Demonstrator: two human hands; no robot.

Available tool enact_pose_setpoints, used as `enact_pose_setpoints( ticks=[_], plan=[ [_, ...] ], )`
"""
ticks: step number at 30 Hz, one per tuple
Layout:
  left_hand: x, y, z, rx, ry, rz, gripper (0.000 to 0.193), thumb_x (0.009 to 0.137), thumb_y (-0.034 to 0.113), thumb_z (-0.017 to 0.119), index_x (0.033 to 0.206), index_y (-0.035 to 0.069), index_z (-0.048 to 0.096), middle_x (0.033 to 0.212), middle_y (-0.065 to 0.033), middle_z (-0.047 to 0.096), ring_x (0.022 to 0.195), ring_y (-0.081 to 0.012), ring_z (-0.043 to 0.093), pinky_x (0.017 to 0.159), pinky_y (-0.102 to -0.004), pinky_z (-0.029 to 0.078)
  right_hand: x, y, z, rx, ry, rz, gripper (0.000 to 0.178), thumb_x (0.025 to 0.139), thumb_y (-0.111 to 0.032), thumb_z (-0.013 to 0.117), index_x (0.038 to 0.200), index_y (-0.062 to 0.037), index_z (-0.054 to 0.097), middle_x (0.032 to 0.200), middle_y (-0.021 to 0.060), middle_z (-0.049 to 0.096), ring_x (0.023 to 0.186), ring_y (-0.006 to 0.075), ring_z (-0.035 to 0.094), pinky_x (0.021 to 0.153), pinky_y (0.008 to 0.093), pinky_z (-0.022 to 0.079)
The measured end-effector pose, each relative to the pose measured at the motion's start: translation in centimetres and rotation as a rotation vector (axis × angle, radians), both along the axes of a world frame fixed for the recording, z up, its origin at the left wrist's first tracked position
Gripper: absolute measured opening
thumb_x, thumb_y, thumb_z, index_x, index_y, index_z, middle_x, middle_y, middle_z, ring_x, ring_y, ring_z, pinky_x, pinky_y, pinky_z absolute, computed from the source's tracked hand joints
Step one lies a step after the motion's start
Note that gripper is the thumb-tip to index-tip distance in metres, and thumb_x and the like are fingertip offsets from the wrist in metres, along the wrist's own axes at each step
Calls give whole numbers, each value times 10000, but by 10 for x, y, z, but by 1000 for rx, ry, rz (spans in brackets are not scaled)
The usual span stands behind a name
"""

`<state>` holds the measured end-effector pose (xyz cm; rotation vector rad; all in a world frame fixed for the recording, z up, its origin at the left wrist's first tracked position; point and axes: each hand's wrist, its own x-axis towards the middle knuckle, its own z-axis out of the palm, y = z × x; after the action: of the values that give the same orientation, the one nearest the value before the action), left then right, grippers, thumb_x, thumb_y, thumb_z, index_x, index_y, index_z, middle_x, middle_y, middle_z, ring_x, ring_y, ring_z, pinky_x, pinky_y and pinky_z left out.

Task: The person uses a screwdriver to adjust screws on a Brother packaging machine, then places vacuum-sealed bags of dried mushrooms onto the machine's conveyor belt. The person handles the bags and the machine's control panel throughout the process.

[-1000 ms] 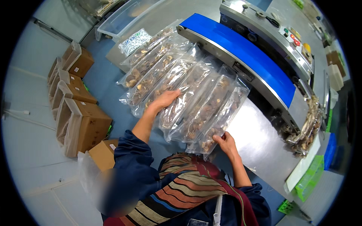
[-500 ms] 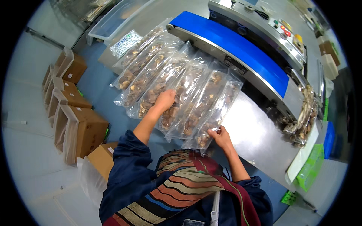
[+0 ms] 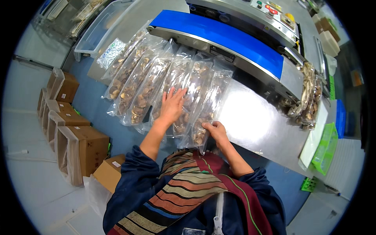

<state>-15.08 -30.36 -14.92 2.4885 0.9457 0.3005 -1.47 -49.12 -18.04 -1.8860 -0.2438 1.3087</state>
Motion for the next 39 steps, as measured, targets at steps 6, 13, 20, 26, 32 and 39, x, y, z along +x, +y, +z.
enact_pose_setpoints(
  ticks=[6, 13, 20, 26, 32, 39],
  plan=[
    [-2, 11, -1, 61, 41, -23, 398, 935, 231, 419, 1333, 219, 434, 1236, -48, 551, 1315, -300, 295, 1083, -512, 97, -10, 3, 2, 42, -235, -64, 610, 639, -404, 749, 952, 85, 560, 855, 119, 599, 776, 197, 561, 700, 311, 464],
    [-7, 18, 2, 7, 102, -94, 398, 936, 221, 414, 1334, 230, 429, 1236, -47, 548, 1334, -289, 255, 1089, -508, 68, -2, -3, 7, 131, -35, -168, 438, 670, -272, 758, 883, 51, 554, 796, 72, 585, 693, 134, 548, 613, 268, 456],
    [-3, 10, -5, 177, 83, -39, 381, 894, 168, 478, 1273, 206, 478, 1279, -31, 497, 1299, -333, 301, 1061, -551, 135, -11, 5, 7, 109, -299, -102, 719, 693, -357, 725, 1168, 93, 429, 832, 116, 593, 718, 195, 585, 665, 307, 472],
    [11, -3, 5, 333, 184, 3, 436, 871, 199, 508, 1302, 177, 446, 1337, -120, 424, 1309, -360, 270, 1067, -547, 124, -22, -5, 14, 59, -335, -55, 717, 667, -420, 728, 1114, 82, 474, 839, 145, 583, 766, 231, 583, 691, 332, 474],
    [43, -66, 13, 164, 64, -177, 589, 832, 405, 526, 1355, 174, 388, 1406, -167, 328, 1334, -373, 210, 1072, -550, 97, 7, -4, -10, 150, -45, 120, 524, 717, -332, 733, 999, 59, 528, 751, 114, 595, 607, 172, 573, 546, 286, 476],
    [47, -62, 9, 59, 128, -268, 683, 819, 512, 501, 1393, 183, 332, 1438, -188, 266, 1355, -360, 170, 1073, -558, 45, 169, 70, -36, 199, -97, -488, 314, 915, -289, 486, 766, -18, 542, 640, 44, 540, 504, 117, 473, 442, 240, 391]
  ],
)
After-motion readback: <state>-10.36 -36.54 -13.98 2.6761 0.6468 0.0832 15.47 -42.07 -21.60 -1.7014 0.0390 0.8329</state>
